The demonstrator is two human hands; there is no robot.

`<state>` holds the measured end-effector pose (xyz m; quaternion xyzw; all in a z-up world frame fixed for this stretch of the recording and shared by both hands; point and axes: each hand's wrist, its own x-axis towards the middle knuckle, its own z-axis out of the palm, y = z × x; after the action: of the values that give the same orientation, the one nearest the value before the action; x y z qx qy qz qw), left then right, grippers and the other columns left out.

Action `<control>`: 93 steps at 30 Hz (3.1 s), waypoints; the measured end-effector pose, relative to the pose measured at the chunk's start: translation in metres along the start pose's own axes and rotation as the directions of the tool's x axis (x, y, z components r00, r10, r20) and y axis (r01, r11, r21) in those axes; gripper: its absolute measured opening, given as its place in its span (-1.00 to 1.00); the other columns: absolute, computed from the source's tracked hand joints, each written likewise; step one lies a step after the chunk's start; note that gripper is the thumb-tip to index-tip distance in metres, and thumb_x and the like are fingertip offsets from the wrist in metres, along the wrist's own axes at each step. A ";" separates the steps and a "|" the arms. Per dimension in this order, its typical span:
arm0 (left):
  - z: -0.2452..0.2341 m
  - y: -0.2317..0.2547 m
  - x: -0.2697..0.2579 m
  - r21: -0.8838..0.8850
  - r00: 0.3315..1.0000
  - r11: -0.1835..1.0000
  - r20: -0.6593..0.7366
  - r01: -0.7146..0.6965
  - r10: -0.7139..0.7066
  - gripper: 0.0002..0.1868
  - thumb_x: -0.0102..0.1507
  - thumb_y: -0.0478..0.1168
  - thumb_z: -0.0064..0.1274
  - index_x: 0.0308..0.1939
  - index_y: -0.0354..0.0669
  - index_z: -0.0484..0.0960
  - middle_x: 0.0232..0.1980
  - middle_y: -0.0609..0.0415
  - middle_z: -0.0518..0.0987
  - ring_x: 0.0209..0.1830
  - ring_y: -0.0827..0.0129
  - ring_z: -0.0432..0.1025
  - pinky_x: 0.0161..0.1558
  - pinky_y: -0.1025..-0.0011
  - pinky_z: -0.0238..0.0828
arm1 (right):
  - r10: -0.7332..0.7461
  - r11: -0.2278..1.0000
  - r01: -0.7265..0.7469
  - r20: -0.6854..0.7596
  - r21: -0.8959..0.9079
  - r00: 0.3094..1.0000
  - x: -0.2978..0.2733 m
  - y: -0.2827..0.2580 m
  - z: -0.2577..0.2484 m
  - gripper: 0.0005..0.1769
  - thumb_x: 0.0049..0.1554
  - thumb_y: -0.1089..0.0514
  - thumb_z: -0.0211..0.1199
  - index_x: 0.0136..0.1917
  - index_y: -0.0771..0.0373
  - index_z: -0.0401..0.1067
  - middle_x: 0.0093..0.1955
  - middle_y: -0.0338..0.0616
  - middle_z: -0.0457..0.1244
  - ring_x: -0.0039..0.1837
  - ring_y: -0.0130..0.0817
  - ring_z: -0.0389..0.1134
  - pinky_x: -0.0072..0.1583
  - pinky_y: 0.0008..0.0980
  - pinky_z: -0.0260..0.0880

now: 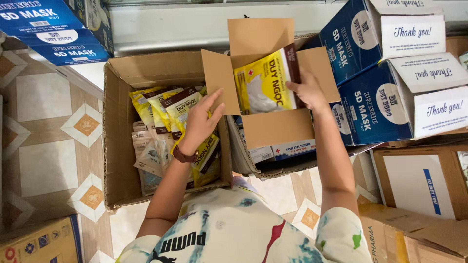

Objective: The person packs individually wrapped face masks into small cardboard boxes. They pick up each mask from a larger container, place it into a box, and then close the box flaps. The process is repeated for multiple boxes.

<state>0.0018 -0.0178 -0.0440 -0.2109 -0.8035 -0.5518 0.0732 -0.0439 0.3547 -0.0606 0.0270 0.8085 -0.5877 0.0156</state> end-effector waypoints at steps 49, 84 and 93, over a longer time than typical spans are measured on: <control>-0.013 -0.229 -0.093 0.283 0.807 0.764 -0.067 0.580 -0.587 -0.57 0.28 -0.05 0.22 0.14 -0.18 0.60 0.12 -0.16 0.64 0.12 0.00 0.52 0.14 0.16 0.44 | -0.524 0.631 0.368 -0.025 -0.683 0.851 -0.113 -0.069 0.129 -0.90 0.34 0.23 0.27 0.06 0.27 0.57 -0.06 0.03 0.40 0.06 0.00 0.40 0.35 -0.05 0.27; -0.115 -0.185 -0.121 -0.642 0.803 0.615 0.001 0.458 -0.596 -0.51 0.29 -0.38 0.14 0.28 -0.13 0.38 0.09 0.17 0.57 0.04 0.53 0.45 0.06 0.50 0.40 | -0.562 0.628 0.370 -0.069 -0.684 0.824 -0.114 -0.052 0.129 -0.90 0.34 0.25 0.25 0.07 0.28 0.56 0.06 -0.06 0.42 0.15 -0.10 0.41 0.43 -0.04 0.25; -0.143 -0.099 -0.111 -0.845 0.939 0.530 -0.239 -0.074 -0.249 -0.52 0.39 -0.54 0.12 0.28 -0.14 0.28 0.27 0.08 0.54 0.29 0.43 0.48 0.32 0.40 0.44 | -0.547 0.679 0.375 -0.094 -0.631 0.832 -0.117 -0.057 0.125 -0.84 0.30 0.23 0.28 0.14 0.27 0.56 0.19 0.04 0.41 0.28 0.01 0.40 0.44 -0.05 0.27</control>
<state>0.0432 -0.2078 -0.1130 -0.0827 -0.4225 -0.9001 0.0677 0.0686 0.2153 -0.0381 -0.1046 0.9229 -0.2825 -0.2396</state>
